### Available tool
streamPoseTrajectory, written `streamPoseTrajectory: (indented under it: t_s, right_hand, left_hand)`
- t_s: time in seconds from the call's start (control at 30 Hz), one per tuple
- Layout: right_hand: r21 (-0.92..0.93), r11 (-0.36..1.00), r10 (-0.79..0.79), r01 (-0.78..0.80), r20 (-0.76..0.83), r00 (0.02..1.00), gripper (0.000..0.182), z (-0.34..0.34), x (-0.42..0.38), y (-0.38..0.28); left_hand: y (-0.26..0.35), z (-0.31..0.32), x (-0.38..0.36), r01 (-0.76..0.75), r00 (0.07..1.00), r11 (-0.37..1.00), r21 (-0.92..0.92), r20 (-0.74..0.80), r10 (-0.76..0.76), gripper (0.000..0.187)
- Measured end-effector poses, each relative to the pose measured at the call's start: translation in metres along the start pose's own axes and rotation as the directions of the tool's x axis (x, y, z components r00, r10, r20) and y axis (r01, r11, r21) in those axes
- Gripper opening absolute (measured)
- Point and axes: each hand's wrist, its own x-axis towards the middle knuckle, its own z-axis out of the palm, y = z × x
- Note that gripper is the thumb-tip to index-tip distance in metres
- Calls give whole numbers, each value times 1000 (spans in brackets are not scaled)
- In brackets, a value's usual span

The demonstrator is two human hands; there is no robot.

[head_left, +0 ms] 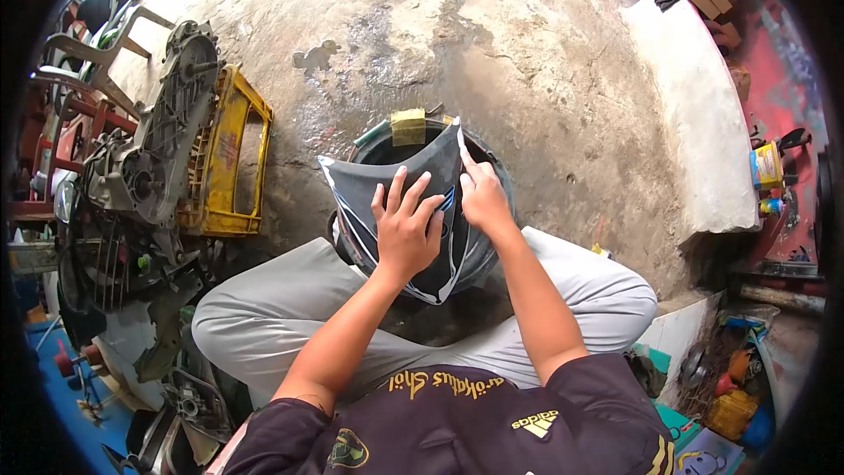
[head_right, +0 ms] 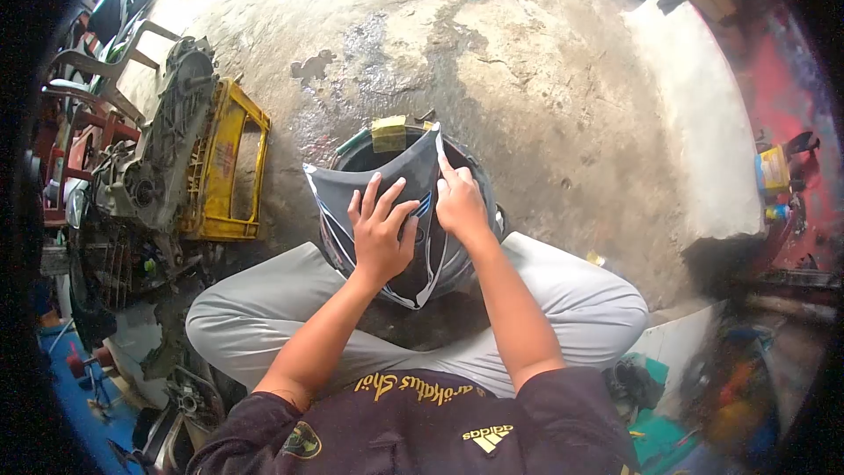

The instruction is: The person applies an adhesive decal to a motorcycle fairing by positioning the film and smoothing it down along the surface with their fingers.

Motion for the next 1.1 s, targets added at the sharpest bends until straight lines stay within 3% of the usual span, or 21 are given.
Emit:
streamPoseTrajectory:
  t_s: [0.27, 0.37, 0.6, 0.9, 1.1]
  right_hand:
    - [18, 999, 36, -36, -15, 999, 60, 17, -73, -10]
    - [-51, 998, 26, -31, -85, 996, 57, 19, -65, -13]
    - [54, 999, 16, -10, -106, 994, 51, 13, 7, 5]
    - [99, 994, 61, -55, -66, 996, 55, 21, -87, -14]
    - [74, 997, 6, 5, -144, 989, 52, 27, -40, -2]
  left_hand:
    - [1, 2, 0, -11, 1000, 1000, 19, 19, 11, 26]
    - [0, 3, 2, -13, 1000, 1000, 23, 13, 12, 26]
    - [0, 3, 0, -14, 999, 999, 47, 30, 13, 24]
    - [1, 5, 0, -4, 1000, 999, 51, 30, 2, 25]
    - [1, 2, 1, -2, 1000, 999, 36, 25, 1, 24]
